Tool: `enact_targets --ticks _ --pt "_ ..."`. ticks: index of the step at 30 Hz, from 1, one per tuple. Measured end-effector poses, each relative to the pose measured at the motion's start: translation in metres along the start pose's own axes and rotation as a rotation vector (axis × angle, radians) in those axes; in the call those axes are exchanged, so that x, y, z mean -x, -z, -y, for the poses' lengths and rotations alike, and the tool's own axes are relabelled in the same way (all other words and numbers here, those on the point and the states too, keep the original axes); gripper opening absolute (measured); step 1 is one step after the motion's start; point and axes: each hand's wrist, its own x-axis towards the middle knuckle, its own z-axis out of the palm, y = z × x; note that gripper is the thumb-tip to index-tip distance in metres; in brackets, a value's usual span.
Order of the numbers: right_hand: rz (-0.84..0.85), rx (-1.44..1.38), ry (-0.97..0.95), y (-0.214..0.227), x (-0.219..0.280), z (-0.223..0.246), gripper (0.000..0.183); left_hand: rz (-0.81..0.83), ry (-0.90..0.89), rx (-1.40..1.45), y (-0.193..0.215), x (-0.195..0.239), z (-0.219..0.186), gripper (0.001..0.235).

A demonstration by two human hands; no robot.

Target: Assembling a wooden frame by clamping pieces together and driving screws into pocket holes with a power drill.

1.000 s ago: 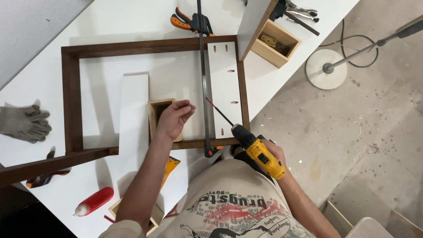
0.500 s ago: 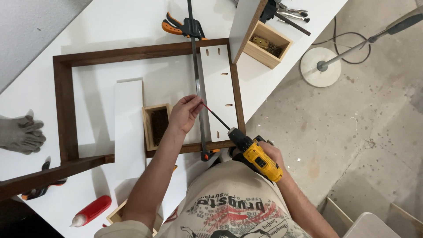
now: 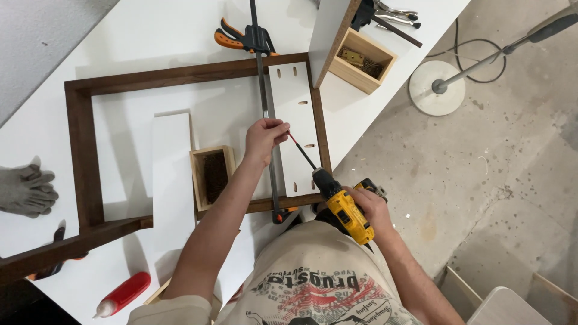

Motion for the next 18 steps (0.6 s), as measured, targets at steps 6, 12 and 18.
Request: enact_targets --ticks 6,12,18 --pt "-0.042 0.233 0.131 0.008 -0.024 -0.002 0.03 0.058 0.069 -0.078 -0.023 -0.027 -0.017 0.025" --pt "-0.032 0.3 0.094 -0.006 -0.04 -0.029 0.04 0.041 0.042 -0.099 -0.046 -0.063 -0.018 0.038" --pt "-0.084 0.395 0.044 -0.041 -0.068 -0.067 0.042 -0.067 0.077 -0.046 -0.066 -0.125 -0.003 0.04"
